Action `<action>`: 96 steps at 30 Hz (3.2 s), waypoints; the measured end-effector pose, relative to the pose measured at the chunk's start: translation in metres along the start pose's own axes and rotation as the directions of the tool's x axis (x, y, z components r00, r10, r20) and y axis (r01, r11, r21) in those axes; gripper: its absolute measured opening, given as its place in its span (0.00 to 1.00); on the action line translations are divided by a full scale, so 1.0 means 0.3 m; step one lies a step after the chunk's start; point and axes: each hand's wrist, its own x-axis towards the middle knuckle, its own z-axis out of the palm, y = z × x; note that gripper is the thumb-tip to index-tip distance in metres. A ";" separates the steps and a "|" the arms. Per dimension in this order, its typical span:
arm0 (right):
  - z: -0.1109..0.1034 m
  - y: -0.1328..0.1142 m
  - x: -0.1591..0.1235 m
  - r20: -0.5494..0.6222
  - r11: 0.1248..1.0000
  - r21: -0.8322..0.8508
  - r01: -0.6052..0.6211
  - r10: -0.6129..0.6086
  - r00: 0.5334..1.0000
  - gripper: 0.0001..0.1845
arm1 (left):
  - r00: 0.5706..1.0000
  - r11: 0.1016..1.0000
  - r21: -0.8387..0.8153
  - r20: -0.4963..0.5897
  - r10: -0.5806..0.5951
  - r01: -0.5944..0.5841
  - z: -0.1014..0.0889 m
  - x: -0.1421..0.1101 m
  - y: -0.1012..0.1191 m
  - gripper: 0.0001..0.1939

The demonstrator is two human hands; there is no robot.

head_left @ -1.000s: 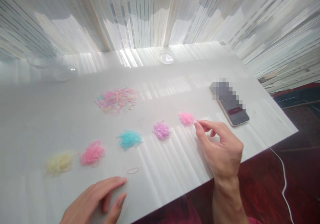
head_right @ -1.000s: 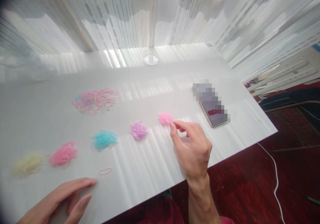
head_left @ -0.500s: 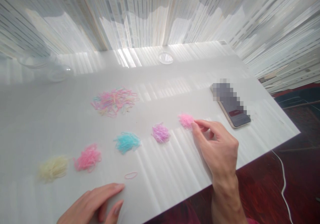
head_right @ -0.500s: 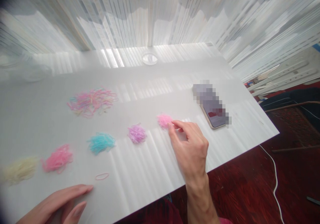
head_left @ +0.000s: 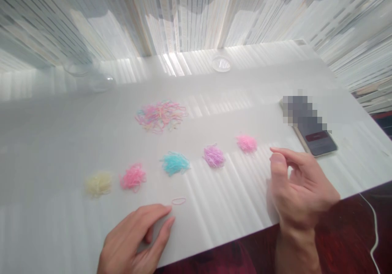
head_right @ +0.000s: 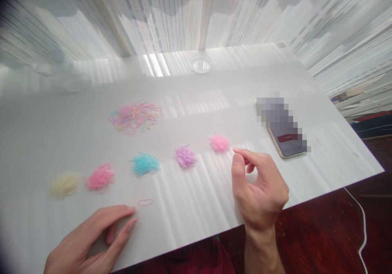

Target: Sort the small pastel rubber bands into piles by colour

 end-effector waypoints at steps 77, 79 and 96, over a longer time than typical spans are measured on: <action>0.098 -0.207 -0.136 0.559 0.867 0.471 0.163 -0.436 0.705 0.11 | 0.731 0.881 -0.136 -0.509 -0.454 0.453 -0.021 0.033 -0.005 0.05; 0.103 -0.207 -0.136 0.555 0.862 0.480 0.163 -0.442 0.705 0.12 | 0.671 0.841 -0.099 -0.557 -0.489 0.531 -0.023 0.029 -0.028 0.06; 0.102 -0.204 -0.139 0.563 0.851 0.496 0.175 -0.468 0.681 0.15 | 0.726 0.879 -0.009 -0.561 -0.399 0.477 -0.017 0.042 -0.042 0.06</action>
